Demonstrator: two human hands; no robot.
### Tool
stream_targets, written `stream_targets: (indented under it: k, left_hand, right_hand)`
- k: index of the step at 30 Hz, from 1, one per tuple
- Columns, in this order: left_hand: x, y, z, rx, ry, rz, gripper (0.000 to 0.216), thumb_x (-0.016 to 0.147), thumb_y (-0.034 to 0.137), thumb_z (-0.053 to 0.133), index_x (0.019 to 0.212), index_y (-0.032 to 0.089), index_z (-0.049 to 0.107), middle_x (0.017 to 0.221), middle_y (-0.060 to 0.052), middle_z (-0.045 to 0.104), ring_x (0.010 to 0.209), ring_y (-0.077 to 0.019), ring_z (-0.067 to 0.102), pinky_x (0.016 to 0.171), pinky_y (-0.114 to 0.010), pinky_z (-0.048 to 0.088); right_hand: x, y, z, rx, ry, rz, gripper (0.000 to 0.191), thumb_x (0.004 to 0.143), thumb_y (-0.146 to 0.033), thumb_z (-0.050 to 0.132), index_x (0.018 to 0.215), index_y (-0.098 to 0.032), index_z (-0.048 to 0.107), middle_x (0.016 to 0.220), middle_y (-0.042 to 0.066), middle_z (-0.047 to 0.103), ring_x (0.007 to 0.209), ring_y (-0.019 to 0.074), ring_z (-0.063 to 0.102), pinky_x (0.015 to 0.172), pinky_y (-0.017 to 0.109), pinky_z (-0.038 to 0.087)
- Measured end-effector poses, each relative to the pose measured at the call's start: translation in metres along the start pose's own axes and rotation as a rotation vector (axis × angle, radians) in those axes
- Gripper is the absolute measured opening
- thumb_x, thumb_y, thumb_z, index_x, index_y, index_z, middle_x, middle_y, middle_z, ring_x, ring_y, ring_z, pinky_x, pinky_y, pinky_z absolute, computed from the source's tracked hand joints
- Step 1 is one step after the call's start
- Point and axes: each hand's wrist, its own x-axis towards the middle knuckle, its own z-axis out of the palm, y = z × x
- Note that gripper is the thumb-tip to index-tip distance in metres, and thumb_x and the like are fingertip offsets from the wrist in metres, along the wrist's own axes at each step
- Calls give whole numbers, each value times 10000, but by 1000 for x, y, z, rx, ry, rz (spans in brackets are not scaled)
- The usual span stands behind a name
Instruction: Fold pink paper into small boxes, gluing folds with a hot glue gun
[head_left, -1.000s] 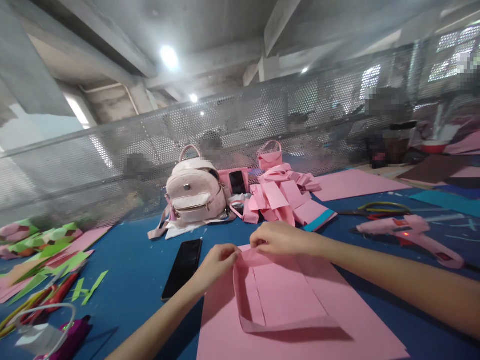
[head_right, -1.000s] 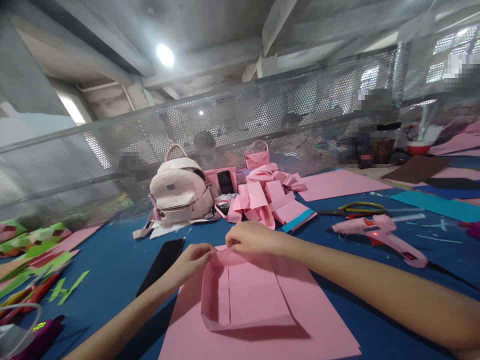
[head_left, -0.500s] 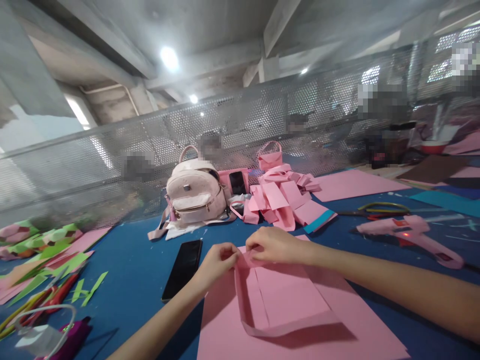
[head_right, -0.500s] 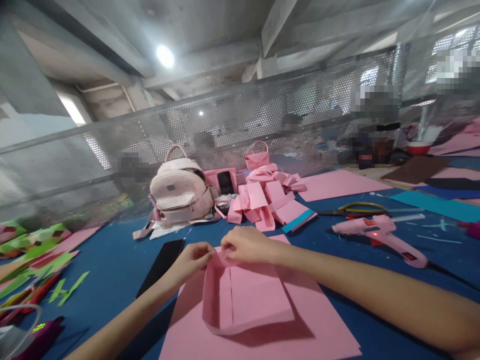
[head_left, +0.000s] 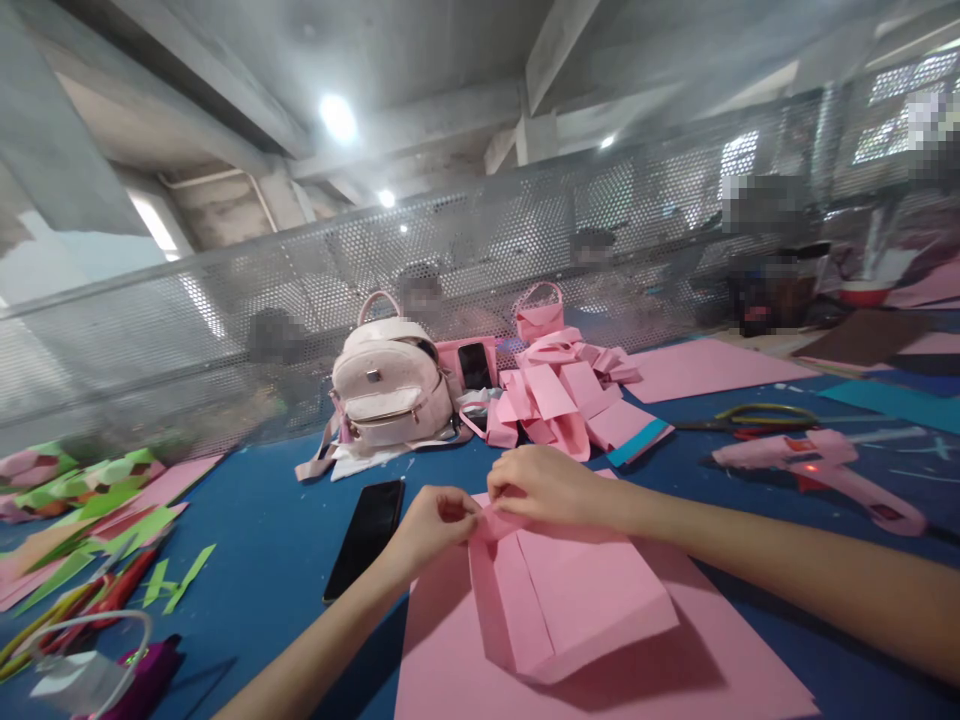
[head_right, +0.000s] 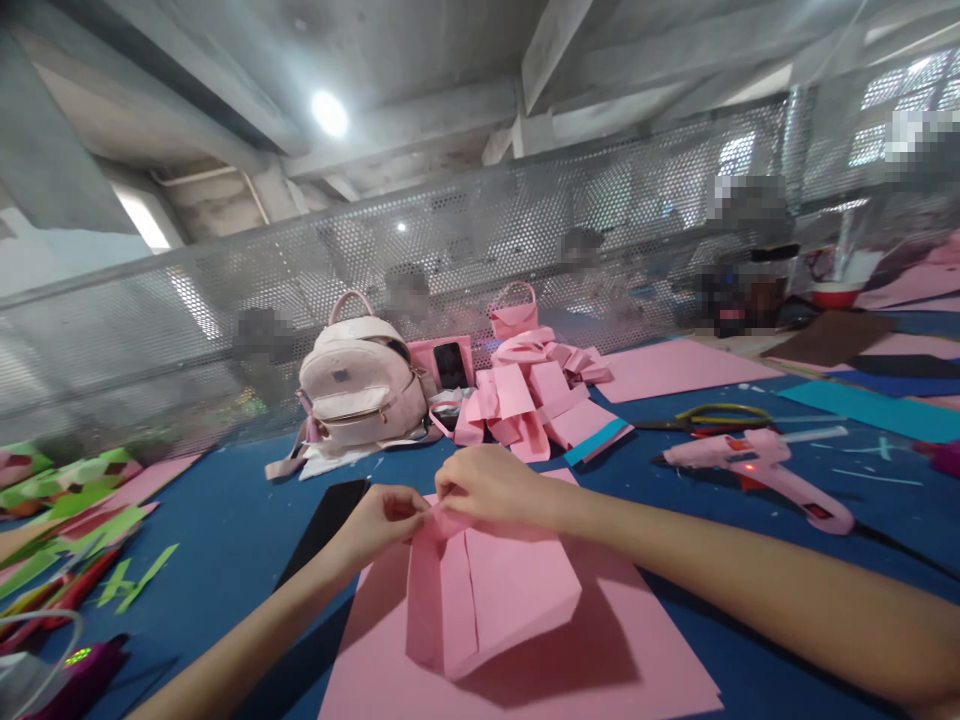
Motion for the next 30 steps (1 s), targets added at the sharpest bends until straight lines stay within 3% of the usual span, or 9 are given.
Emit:
stream_targets:
  k: [13,19,23,30]
  left_hand:
    - [-4,4,-8,190,28,95,101,672,134,570,638,143,665,623,-17,664,590,-132,579,568,-218,407]
    - [-4,7,-12,216,40,108,153,662,118,524,660,147,674,627,-18,667,590,-139,592,565,-221,415]
    - [-2,5,-12,221,47,109,138,663,122,528,652,148,663,624,-22,672,607,-149,617,583,-227,434]
    - [-7,10,-5,217,81,103,74,667,115,541,677,164,596,707,-40,690,697,-177,658,597,-230,458]
  right_hand:
    - [-1,-2,-8,-39,-71,80,148,781,-181,563,828,-214,699,806,10,713,763,175,625,564,246,288]
    - [0,7,-30,-105,-65,130,171,712,-184,596,837,-224,705,834,11,716,780,185,625,585,241,314]
    - [-1,20,-43,-139,-146,184,123,668,-201,624,771,-213,691,761,-7,684,673,156,587,550,236,291]
    - [0,24,-32,-94,-262,147,84,644,-156,603,700,-196,650,684,-27,624,630,127,530,496,231,232]
